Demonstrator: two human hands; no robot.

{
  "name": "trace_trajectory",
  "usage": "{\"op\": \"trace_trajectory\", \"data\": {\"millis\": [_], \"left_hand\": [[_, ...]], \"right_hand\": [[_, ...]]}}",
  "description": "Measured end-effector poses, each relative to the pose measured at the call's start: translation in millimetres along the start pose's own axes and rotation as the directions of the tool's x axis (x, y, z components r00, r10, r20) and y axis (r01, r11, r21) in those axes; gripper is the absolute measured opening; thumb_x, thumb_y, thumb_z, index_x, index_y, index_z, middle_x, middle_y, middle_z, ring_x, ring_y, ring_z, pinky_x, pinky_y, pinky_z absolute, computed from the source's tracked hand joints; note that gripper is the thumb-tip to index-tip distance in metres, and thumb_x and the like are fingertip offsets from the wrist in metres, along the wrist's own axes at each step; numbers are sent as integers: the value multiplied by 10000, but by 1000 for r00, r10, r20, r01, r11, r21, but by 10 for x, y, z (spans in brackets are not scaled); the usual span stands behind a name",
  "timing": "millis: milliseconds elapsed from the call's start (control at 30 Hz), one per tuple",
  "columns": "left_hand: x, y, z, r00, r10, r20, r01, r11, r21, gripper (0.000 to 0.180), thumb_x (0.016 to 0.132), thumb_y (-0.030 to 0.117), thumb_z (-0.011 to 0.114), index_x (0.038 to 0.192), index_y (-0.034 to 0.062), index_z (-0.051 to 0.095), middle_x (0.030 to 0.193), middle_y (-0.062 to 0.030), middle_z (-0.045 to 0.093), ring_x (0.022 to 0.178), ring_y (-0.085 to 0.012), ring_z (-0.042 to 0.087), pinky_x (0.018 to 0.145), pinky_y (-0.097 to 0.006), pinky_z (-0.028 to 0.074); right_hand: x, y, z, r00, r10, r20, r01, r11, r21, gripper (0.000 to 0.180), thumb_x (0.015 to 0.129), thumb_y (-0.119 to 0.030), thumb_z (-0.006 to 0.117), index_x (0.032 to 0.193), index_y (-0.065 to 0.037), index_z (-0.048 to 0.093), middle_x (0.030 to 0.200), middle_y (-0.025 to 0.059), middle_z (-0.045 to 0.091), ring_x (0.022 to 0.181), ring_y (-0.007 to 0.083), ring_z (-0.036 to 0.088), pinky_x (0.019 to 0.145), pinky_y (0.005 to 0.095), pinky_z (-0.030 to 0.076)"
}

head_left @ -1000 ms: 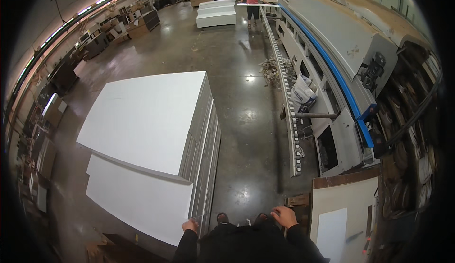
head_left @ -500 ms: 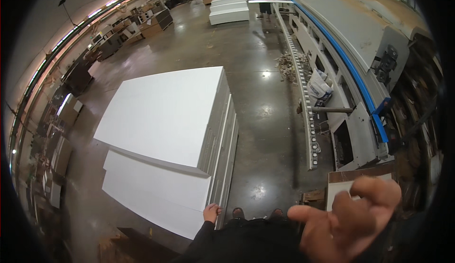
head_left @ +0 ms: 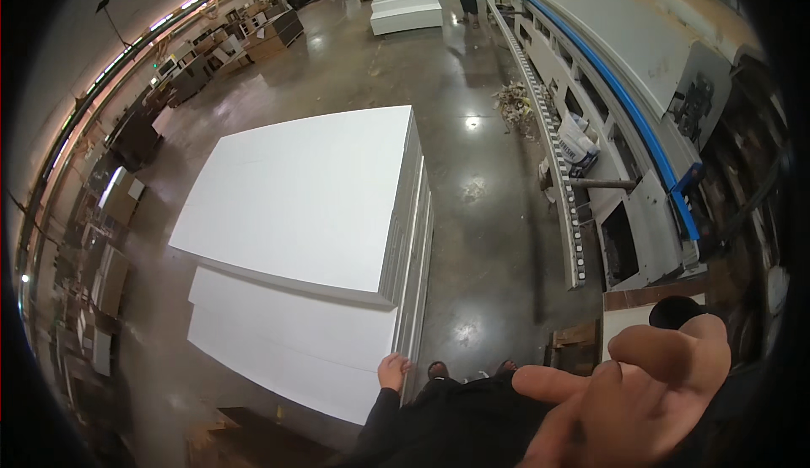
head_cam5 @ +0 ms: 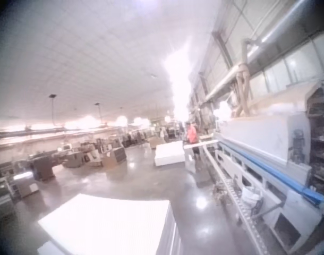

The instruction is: The person takes laminated boards from an edgebander machine conveyor by hand, stacks them onto a pile, and trims the edges of the boards using a utility knife.

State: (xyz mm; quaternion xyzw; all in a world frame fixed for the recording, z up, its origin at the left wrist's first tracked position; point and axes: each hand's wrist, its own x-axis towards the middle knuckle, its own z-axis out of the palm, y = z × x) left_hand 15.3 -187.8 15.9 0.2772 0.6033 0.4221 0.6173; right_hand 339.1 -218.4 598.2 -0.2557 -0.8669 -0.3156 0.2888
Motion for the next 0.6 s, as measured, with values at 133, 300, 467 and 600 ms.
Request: {"op": "trace_trajectory", "data": {"millis": [133, 300, 467, 600], "left_hand": [[213, -52, -163, 1000, 14, -12, -15, 1000, -12, 322, 968, 74, 575, 1242, -85, 526, 939, -171, 684, 759, -215, 682, 693, -312, 574], [367, 36, -107, 998, 12, 56, -10, 1000, -25, 339, 974, 84, 578, 1260, -87, 517, 944, -171, 687, 766, -219, 689, 703, -320, 584], [505, 90, -141, 992, 11, 126, -16, 999, 33, 366, 974, 94, 591, 1279, -91, 506, 990, -200, 692, 834, -256, 710, 749, -353, 602], [574, 26, -257, 988, 10, 154, -15, 999, 34, 417, 965, 145, 648, 1289, -79, 511, 1028, -209, 696, 861, -278, 719, 784, -371, 613]], "right_hand": [[94, 200, -36, 952, -305, -13, 304, 951, -48, 346, 802, -18, 637, 1074, -207, 539, 927, 20, 499, 787, 140, 526, 723, 430, 517], [341, -157, 42, 998, -46, 47, 56, 969, -239, 393, 798, -56, 685, 1127, -201, 526, 928, 24, 517, 776, 148, 520, 765, 459, 537], [556, -500, 26, 923, 384, 23, -363, 889, -278, 501, 649, -47, 750, 1068, -219, 536, 996, 52, 457, 755, 180, 419, 617, 321, 398], [535, -873, 163, 615, 778, -132, -768, 552, -324, 735, 584, 24, 701, 1246, -249, 532, 1089, 74, 384, 804, 217, 328, 477, 205, 353]]}}
